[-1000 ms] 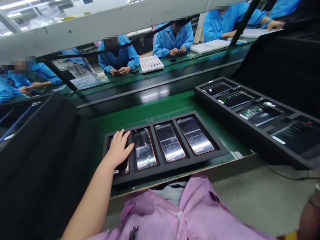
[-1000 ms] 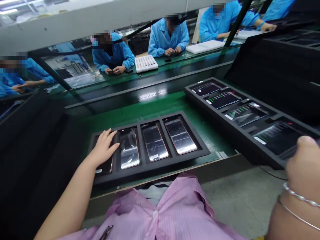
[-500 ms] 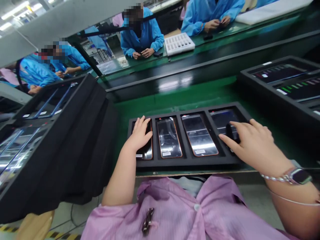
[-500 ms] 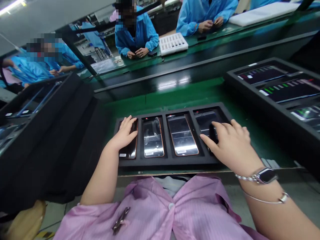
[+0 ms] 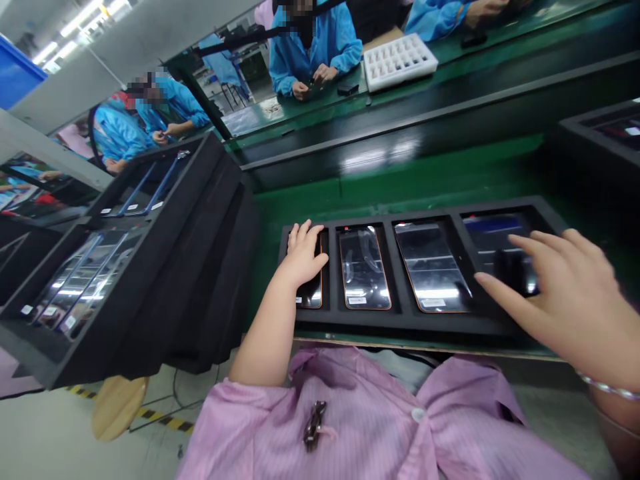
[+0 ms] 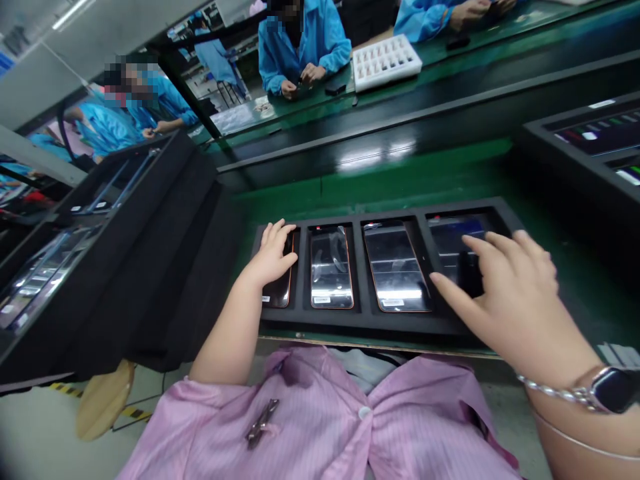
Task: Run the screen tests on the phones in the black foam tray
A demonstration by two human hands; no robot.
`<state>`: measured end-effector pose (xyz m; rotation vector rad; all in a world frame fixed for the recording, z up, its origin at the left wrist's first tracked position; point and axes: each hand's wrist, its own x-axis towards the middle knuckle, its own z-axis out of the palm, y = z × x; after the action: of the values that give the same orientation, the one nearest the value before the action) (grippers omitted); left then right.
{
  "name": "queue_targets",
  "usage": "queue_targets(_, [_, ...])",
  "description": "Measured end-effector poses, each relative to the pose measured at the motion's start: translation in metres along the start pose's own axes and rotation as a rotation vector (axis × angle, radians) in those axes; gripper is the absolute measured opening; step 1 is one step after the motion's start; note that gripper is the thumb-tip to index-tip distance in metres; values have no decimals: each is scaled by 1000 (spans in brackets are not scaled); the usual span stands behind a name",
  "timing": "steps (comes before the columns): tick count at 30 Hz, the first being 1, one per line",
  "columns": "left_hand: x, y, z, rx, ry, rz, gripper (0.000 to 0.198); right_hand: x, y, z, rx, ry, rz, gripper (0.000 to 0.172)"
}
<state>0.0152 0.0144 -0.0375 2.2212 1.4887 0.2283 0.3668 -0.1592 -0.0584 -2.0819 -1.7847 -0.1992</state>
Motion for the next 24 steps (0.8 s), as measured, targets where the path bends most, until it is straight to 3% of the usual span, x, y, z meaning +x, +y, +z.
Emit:
queue_targets(3, [-2,9,-2,14,50,-20,65,-2,-23,2,134,-54,-148,86])
queue_targets(5, [-5,23,-3,37,137,-8,62,-1,-33,9,98,-127,-208,91])
queue_targets(8, [-8,55,1,105,234,171,61,2,-43,22,-4,-130,-242,99])
queue_targets(11, [-2,84,14,176,88,314,71,2,-51,30,-31,-87,-218,93])
queue_targets(14, [11,96,29,256,-44,298,73,-2,-56,31,22,-44,-230,82])
queue_targets(18, [19,94,38,286,-54,273,66,-4,-53,31,144,-5,-262,78])
queue_targets(24, [17,92,34,248,-82,249,68,-2,-50,29,206,-33,-217,73])
